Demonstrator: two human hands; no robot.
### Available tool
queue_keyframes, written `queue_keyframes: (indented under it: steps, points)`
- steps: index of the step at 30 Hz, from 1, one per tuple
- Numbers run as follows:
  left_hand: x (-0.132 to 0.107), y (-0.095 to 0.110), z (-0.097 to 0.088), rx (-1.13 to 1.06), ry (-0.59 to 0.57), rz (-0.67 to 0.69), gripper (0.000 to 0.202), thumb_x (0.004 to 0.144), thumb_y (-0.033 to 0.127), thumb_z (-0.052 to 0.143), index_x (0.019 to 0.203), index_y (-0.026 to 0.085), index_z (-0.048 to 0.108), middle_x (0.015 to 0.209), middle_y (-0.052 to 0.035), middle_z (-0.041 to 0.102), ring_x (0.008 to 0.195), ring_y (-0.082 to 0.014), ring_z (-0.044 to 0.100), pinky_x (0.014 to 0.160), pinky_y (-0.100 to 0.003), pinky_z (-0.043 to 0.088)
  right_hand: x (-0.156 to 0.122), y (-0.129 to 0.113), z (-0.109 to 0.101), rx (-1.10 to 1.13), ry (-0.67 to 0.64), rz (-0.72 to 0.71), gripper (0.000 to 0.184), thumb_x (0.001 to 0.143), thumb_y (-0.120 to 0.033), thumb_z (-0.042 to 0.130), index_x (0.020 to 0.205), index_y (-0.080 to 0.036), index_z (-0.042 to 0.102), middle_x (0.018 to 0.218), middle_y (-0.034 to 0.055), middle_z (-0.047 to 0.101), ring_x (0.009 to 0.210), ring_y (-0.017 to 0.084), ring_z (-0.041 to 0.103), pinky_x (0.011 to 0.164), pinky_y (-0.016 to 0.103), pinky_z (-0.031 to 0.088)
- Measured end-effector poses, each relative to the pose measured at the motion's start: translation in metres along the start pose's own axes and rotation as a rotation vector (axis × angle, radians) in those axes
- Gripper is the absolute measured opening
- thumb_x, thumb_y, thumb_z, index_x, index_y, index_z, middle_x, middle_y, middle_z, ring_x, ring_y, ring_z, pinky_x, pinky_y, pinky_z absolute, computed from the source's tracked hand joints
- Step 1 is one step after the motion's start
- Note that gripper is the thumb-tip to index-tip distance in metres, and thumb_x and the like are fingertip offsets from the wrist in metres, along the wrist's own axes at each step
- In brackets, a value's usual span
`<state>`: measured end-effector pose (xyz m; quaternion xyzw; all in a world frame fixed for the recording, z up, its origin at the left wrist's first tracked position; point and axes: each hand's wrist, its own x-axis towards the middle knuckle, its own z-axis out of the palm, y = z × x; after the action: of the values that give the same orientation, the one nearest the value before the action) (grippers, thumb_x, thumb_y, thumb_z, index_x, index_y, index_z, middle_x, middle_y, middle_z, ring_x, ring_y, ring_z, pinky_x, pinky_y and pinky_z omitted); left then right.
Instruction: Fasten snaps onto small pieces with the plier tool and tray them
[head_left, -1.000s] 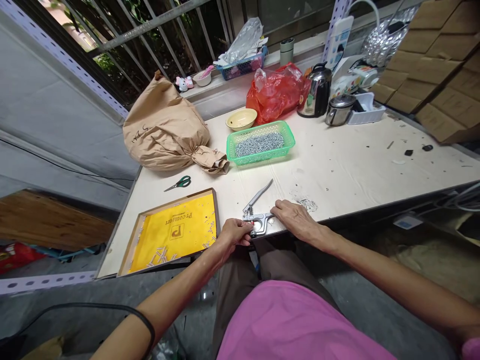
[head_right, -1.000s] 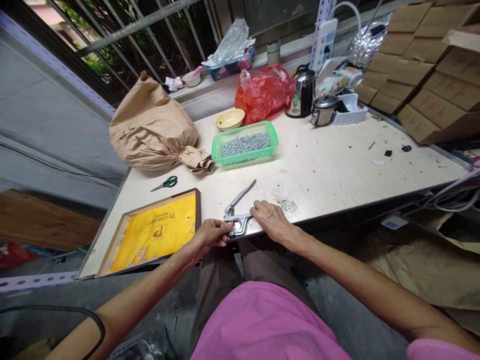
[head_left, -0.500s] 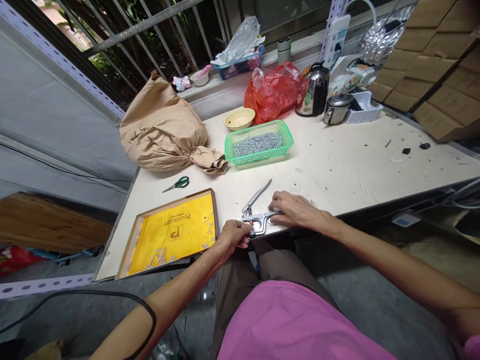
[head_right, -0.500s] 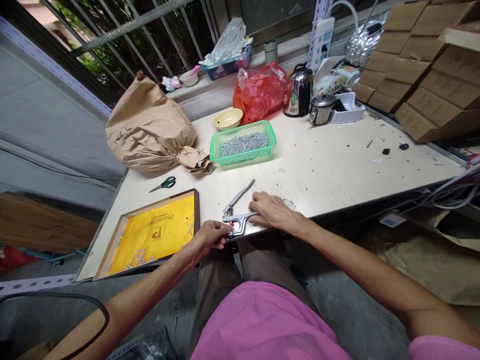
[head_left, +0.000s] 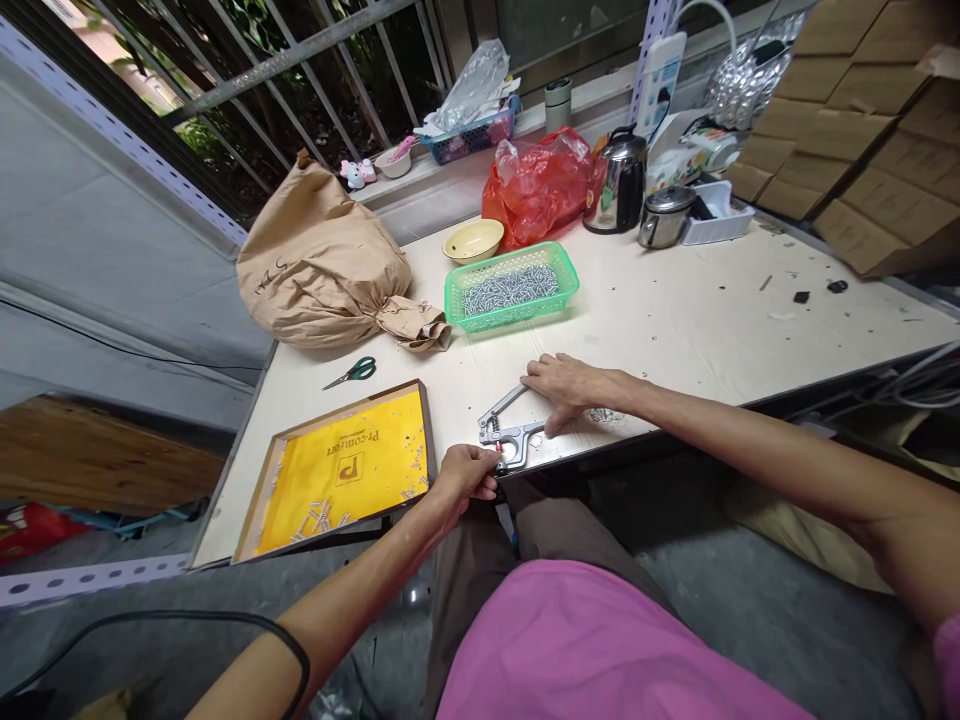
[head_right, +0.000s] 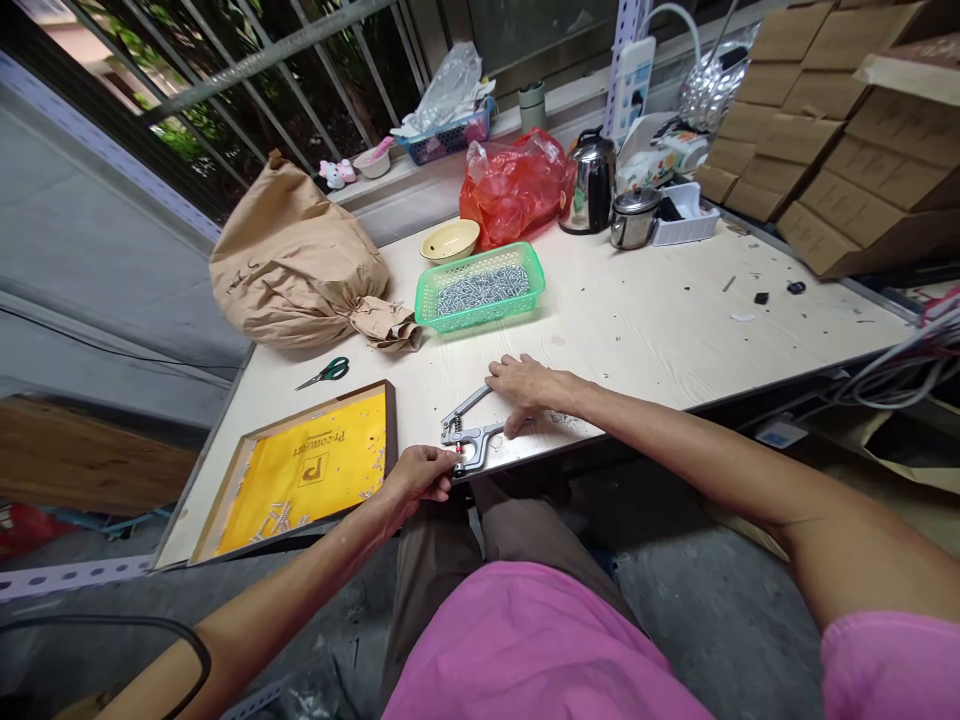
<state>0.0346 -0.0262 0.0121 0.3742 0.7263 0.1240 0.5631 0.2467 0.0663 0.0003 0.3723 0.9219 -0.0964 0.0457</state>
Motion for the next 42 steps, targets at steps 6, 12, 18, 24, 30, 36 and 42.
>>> queue_keyframes:
  steps: [6, 12, 18, 24, 30, 36, 42]
  points:
    - [0.000, -0.002, 0.000, -0.018, -0.012, 0.013, 0.021, 0.082, 0.025, 0.063, 0.068, 0.013, 0.053, 0.039, 0.0041, 0.051, 0.030, -0.0065, 0.046, 0.036, -0.016, 0.042, -0.008, -0.002, 0.001, 0.020, 0.040, 0.020, 0.073, 0.063, -0.064, 0.067, 0.114, -0.012, 0.058, 0.113, 0.0160, 0.054, 0.102, 0.030, 0.046, 0.084, 0.042, 0.038]
    - [-0.003, -0.002, 0.000, -0.092, -0.019, 0.018, 0.021, 0.078, 0.027, 0.067, 0.072, 0.013, 0.054, 0.043, 0.0025, 0.055, 0.033, -0.0070, 0.050, 0.039, -0.017, 0.046, -0.018, 0.006, 0.006, 0.093, 0.074, -0.011, 0.091, 0.065, -0.067, 0.064, 0.133, -0.009, 0.044, 0.128, 0.0193, 0.049, 0.112, 0.032, 0.044, 0.091, 0.043, 0.036]
    - [-0.003, -0.003, 0.002, -0.087, -0.010, 0.043, 0.016, 0.082, 0.023, 0.062, 0.074, 0.012, 0.054, 0.043, 0.0025, 0.055, 0.034, -0.0078, 0.052, 0.040, -0.017, 0.048, -0.019, 0.010, 0.012, 0.115, 0.110, -0.032, 0.096, 0.066, -0.071, 0.060, 0.136, -0.008, 0.039, 0.131, 0.0205, 0.046, 0.114, 0.033, 0.043, 0.093, 0.045, 0.034]
    - [-0.003, -0.003, 0.003, -0.093, -0.004, 0.029, 0.017, 0.082, 0.024, 0.063, 0.075, 0.012, 0.054, 0.044, 0.0016, 0.056, 0.035, -0.0086, 0.053, 0.042, -0.019, 0.050, -0.016, -0.002, 0.006, 0.022, 0.104, -0.012, 0.075, 0.068, -0.070, 0.059, 0.112, -0.009, 0.057, 0.108, 0.0168, 0.056, 0.098, 0.030, 0.048, 0.086, 0.042, 0.037]
    - [-0.003, -0.005, 0.002, -0.074, 0.006, 0.044, 0.021, 0.079, 0.029, 0.067, 0.075, 0.012, 0.055, 0.043, 0.0018, 0.056, 0.034, -0.0085, 0.052, 0.040, -0.018, 0.048, -0.023, 0.001, 0.009, 0.034, 0.133, -0.030, 0.070, 0.070, -0.066, 0.061, 0.112, -0.010, 0.058, 0.107, 0.0157, 0.056, 0.096, 0.028, 0.048, 0.085, 0.040, 0.036]
    - [-0.004, -0.003, 0.002, -0.077, -0.003, 0.084, 0.017, 0.079, 0.024, 0.065, 0.074, 0.011, 0.055, 0.043, 0.0036, 0.053, 0.035, -0.0075, 0.051, 0.042, -0.019, 0.051, -0.017, 0.009, 0.006, 0.060, 0.137, 0.081, 0.030, 0.090, -0.038, 0.049, 0.102, -0.014, 0.062, 0.106, 0.0128, 0.058, 0.097, 0.024, 0.048, 0.076, 0.032, 0.035]
    - [-0.002, -0.003, 0.002, -0.053, -0.005, 0.073, 0.015, 0.080, 0.024, 0.063, 0.076, 0.011, 0.055, 0.042, 0.0026, 0.054, 0.033, -0.0083, 0.050, 0.041, -0.020, 0.051, -0.001, 0.009, 0.006, -0.052, 0.157, 0.115, 0.020, 0.089, -0.013, 0.042, 0.088, -0.016, 0.062, 0.098, 0.0102, 0.060, 0.094, 0.022, 0.048, 0.072, 0.032, 0.031]
